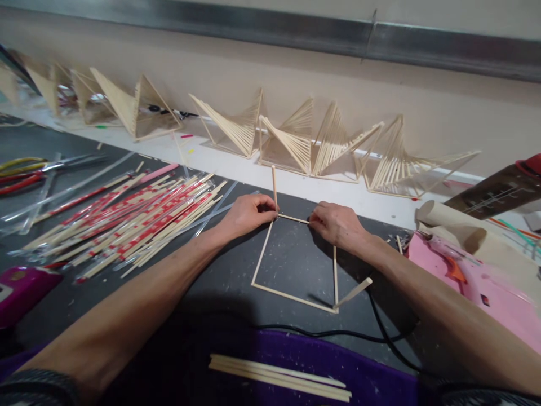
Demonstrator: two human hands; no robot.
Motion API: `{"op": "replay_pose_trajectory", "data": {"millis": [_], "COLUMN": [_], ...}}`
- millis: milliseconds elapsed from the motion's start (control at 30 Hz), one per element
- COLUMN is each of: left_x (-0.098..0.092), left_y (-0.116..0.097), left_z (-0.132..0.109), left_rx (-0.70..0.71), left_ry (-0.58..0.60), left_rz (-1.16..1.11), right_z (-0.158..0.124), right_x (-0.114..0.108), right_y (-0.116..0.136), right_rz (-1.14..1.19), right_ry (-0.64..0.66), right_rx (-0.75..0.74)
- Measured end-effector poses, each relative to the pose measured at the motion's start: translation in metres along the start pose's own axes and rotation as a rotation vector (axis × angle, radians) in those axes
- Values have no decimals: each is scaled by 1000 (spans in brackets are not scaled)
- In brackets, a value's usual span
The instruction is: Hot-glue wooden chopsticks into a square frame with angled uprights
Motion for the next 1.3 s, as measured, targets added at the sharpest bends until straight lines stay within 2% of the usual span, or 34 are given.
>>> {"op": "replay_pose_trajectory", "data": {"millis": [233, 600, 867, 1100, 1300], "left_x": [1, 0, 3, 1, -1], "left_y": [2, 0, -2, 0, 6], "left_z": [1, 1, 0, 1, 3], "left_rx": [6, -18, 35, -5, -38], "left_ry": [10, -35, -64, -23, 71], "left_rz": [-25, 31, 125, 72, -3], "right_z": [3, 29, 45, 53, 52], "right_x": [0, -3, 1, 1, 1], "right_y": [1, 21, 35, 41, 41], "right_rz": [-33, -21, -63, -121, -87], "right_ry": [-9, -57, -68, -46, -26], "right_rx": [15, -101, -145, -174, -177]}}
Point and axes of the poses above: each hand's wrist, its own z-axis towards the middle knuckle, its own x-axis out of the palm, y = z × x, the point moved 6 cm from there along z, towards the middle knuckle, and after that the axes turned 12 degrees about -x, right-handed, at the moved point
